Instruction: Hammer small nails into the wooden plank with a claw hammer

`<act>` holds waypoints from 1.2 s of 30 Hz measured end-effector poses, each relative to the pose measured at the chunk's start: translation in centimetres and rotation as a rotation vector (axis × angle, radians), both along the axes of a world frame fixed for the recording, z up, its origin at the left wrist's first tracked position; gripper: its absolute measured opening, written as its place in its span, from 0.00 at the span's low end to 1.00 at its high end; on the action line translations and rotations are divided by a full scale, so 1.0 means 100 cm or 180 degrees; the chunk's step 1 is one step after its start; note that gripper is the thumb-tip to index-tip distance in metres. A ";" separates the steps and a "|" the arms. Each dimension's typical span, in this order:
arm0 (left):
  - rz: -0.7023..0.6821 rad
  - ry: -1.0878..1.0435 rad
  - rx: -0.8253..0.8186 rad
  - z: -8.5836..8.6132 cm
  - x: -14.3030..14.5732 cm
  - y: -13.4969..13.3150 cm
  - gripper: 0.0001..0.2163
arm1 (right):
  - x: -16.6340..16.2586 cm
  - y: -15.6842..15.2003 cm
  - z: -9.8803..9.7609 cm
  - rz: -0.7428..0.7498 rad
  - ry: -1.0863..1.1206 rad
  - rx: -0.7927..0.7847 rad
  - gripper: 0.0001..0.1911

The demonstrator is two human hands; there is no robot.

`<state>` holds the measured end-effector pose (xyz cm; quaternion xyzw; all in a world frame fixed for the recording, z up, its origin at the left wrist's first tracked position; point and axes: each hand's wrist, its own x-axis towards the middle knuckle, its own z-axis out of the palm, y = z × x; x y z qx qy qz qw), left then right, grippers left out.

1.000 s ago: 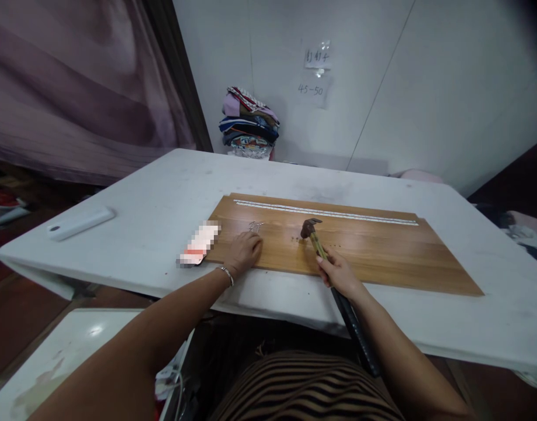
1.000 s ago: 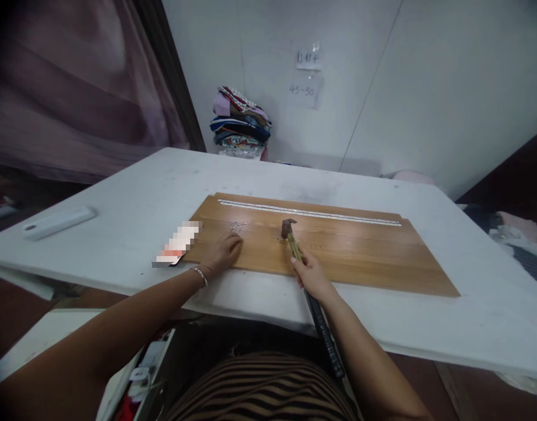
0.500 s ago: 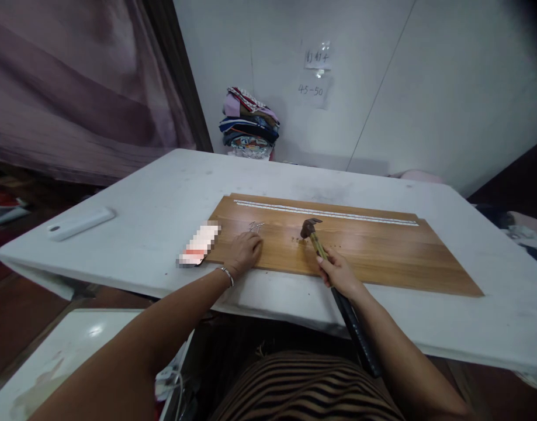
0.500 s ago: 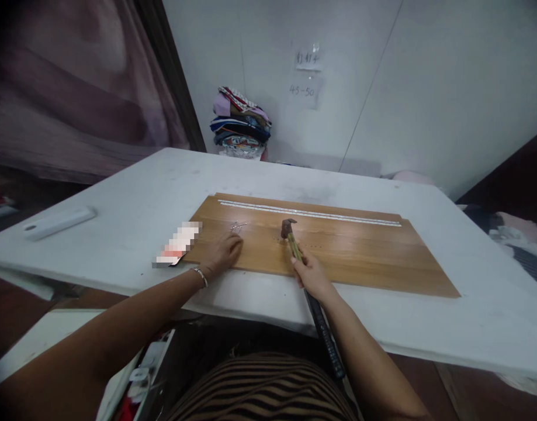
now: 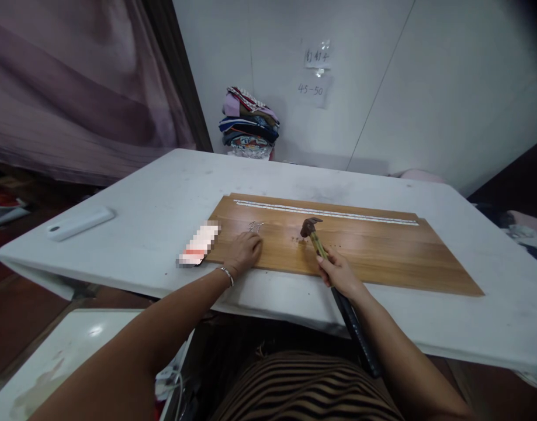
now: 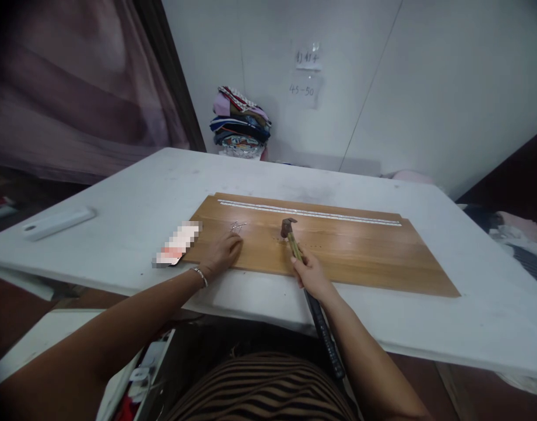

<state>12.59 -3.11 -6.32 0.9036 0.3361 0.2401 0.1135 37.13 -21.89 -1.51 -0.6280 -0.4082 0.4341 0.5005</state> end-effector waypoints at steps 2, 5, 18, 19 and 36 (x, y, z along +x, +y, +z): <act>-0.0003 -0.0015 0.0002 0.000 0.000 0.000 0.10 | 0.000 0.000 -0.003 -0.0012 0.0000 -0.0005 0.30; -0.0017 -0.0017 -0.0001 0.000 0.000 0.000 0.10 | 0.001 -0.001 -0.007 -0.0024 0.0048 -0.0022 0.28; -0.0022 -0.0042 -0.0022 0.002 -0.001 -0.001 0.10 | -0.001 -0.001 -0.001 0.0001 -0.0007 0.0002 0.30; -0.0016 -0.0039 -0.0028 0.002 -0.001 -0.001 0.10 | -0.001 -0.001 -0.002 0.0002 -0.0002 -0.0011 0.31; -0.0032 0.0015 -0.0001 0.002 -0.001 0.000 0.10 | -0.001 -0.001 -0.002 -0.0025 0.0074 -0.0003 0.36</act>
